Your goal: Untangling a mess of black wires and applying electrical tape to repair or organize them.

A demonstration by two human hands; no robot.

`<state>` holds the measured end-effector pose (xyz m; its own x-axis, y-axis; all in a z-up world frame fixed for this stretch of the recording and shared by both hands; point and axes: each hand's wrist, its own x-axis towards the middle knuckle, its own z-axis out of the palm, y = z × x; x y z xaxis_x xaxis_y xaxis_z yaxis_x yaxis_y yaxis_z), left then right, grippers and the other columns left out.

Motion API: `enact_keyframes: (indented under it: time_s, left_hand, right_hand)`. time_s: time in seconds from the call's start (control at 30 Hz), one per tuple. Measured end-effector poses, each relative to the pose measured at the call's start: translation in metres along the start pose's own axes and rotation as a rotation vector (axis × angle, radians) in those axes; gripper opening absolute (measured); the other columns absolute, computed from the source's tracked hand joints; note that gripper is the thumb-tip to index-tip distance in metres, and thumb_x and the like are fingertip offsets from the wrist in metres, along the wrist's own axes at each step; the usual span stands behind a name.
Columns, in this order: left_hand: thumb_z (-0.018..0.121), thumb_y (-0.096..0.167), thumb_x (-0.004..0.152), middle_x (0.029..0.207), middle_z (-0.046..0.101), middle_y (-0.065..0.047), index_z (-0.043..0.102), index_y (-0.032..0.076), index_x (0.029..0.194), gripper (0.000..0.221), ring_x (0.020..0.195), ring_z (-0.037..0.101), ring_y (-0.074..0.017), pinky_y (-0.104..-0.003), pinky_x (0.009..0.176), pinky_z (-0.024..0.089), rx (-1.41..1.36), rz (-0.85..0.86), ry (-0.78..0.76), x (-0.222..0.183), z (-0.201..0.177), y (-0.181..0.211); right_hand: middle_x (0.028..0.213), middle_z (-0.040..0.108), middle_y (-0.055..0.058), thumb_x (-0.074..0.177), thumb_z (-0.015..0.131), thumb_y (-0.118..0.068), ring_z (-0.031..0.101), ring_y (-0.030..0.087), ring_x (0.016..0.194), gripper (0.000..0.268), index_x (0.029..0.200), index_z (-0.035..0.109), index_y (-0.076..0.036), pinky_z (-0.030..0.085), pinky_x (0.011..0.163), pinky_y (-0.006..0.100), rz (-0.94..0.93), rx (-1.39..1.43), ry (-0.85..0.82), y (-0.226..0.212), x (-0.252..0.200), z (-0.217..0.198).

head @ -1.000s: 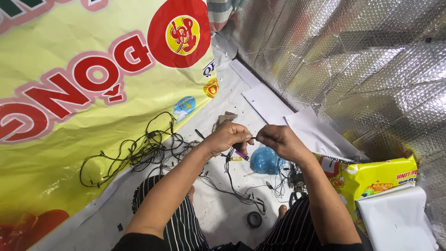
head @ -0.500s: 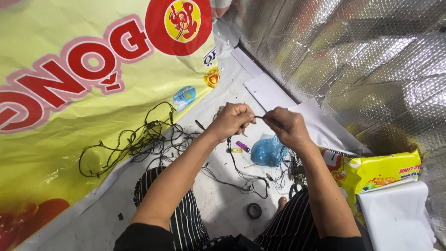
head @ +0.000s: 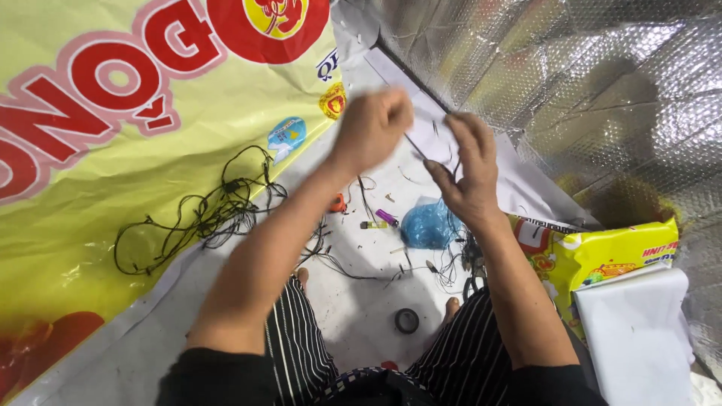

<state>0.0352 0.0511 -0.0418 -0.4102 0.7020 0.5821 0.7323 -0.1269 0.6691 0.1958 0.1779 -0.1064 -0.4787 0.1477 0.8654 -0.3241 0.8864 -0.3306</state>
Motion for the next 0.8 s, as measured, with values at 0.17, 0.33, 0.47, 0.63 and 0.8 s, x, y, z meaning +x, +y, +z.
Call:
enact_keyframes:
  time_s: [0.17, 0.33, 0.47, 0.63, 0.8]
  left_hand:
    - [0.060, 0.010, 0.092, 0.054, 0.050, 0.000, 0.059, 0.010, 0.075, 0.017, 0.044, 0.040, -0.0139, -0.034, 0.042, 0.033, 0.333, 0.348, 0.227, 0.042, -0.060, 0.015]
    - [0.061, 0.010, 0.090, 0.059, 0.053, 0.000, 0.060, 0.011, 0.078, 0.013, 0.047, 0.044, -0.0134, -0.033, 0.043, 0.037, 0.471, 0.483, 0.273, 0.046, -0.072, 0.055]
    - [0.061, 0.011, 0.089, 0.063, 0.056, 0.000, 0.061, 0.011, 0.080, 0.009, 0.049, 0.047, -0.0130, -0.031, 0.044, 0.040, 0.605, 0.584, 0.298, 0.050, -0.077, 0.067]
    - [0.062, 0.012, 0.088, 0.068, 0.059, 0.000, 0.062, 0.012, 0.083, 0.005, 0.051, 0.050, -0.0123, -0.030, 0.045, 0.044, 0.754, 0.715, 0.314, 0.057, -0.074, 0.084]
    - [0.063, 0.013, 0.086, 0.073, 0.062, 0.000, 0.063, 0.013, 0.086, 0.001, 0.054, 0.054, -0.0115, -0.028, 0.046, 0.048, 0.907, 0.837, 0.318, 0.060, -0.074, 0.096]
  right_hand:
    - [0.131, 0.047, 0.022, 0.098, 0.073, -0.015, 0.051, 0.041, 0.123, 0.045, 0.134, 0.055, 0.005, 0.047, 0.104, 0.050, 0.078, -0.056, -0.007, -0.017, -0.006, -0.006]
    - [0.131, 0.039, 0.023, 0.100, 0.078, -0.027, 0.040, 0.048, 0.132, 0.056, 0.136, 0.048, 0.003, 0.036, 0.110, 0.057, 0.131, -0.043, 0.022, 0.009, -0.023, 0.010]
    - [0.149, 0.026, 0.023, 0.088, 0.092, -0.021, 0.035, 0.049, 0.141, 0.099, 0.158, 0.023, -0.006, 0.026, 0.119, 0.064, 0.353, 0.031, -0.033, 0.010, -0.024, 0.020]
    - [0.162, 0.020, 0.024, 0.082, 0.096, -0.021, 0.026, 0.052, 0.150, 0.119, 0.164, 0.010, -0.008, 0.015, 0.123, 0.069, 0.464, 0.131, -0.123, 0.000, -0.024, 0.044]
    - [0.175, 0.011, 0.024, 0.074, 0.100, -0.012, 0.011, 0.048, 0.161, 0.141, 0.168, -0.004, -0.022, 0.009, 0.123, 0.072, 0.534, 0.472, -0.137, -0.021, -0.019, 0.053]
